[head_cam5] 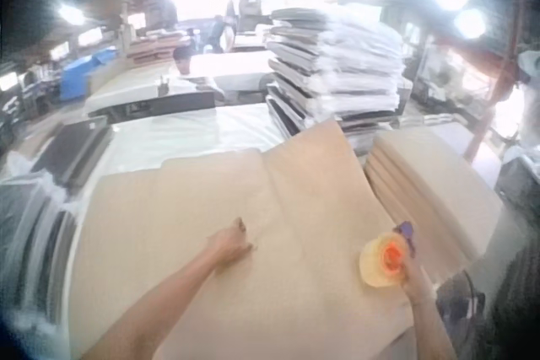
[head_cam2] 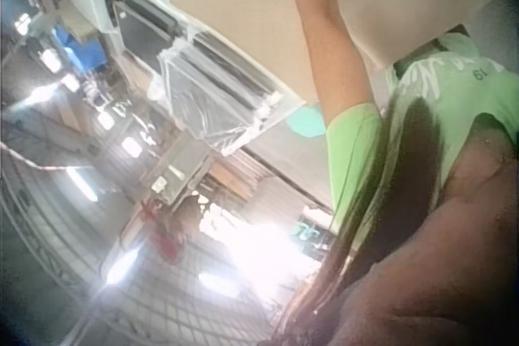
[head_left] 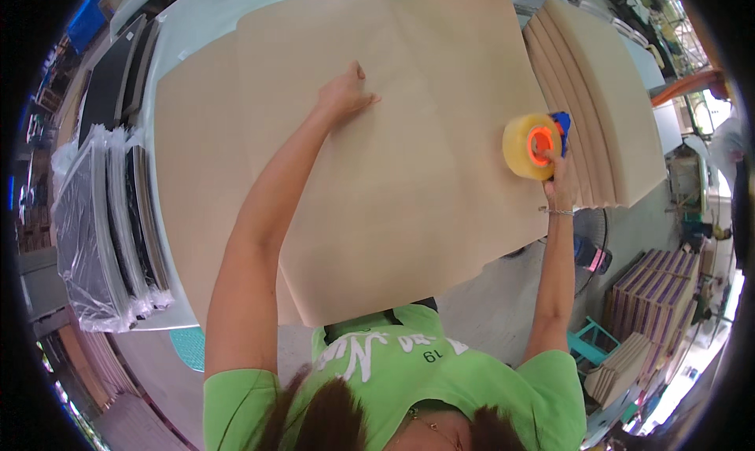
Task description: The person packages framed items by placing each one on a sheet of brown paper, folding the paper over the item, and securing it with packing tape from a tape dispenser.
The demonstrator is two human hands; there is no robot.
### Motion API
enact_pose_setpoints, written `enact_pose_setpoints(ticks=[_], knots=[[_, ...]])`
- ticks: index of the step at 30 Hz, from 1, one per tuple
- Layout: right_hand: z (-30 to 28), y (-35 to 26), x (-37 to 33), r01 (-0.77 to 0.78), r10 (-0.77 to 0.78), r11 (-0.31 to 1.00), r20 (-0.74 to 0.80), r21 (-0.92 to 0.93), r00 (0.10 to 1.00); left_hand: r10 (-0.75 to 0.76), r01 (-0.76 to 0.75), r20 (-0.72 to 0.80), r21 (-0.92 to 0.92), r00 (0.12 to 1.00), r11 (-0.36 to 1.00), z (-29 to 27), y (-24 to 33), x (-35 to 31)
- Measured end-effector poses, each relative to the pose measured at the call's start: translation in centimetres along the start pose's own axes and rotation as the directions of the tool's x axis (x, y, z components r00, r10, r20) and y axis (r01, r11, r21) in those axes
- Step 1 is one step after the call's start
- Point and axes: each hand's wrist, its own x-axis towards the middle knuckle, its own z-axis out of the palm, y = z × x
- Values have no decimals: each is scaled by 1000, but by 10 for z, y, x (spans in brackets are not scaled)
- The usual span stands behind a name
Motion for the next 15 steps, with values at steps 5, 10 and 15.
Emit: enact_pose_setpoints(ticks=[5,10,15], knots=[[105,-34,-72,-110,38,953,249,283,968,76,-77,-16,-21,997,997,2,-13,15],[206,3,-104,721,-689,567,251,-397,680,79,-79,-9,-74,997,994,-5,-11,16],[260,35,-118,749,-710,277,397,-601,581,90,-89,19,-77,996,993,-9,-10,16]])
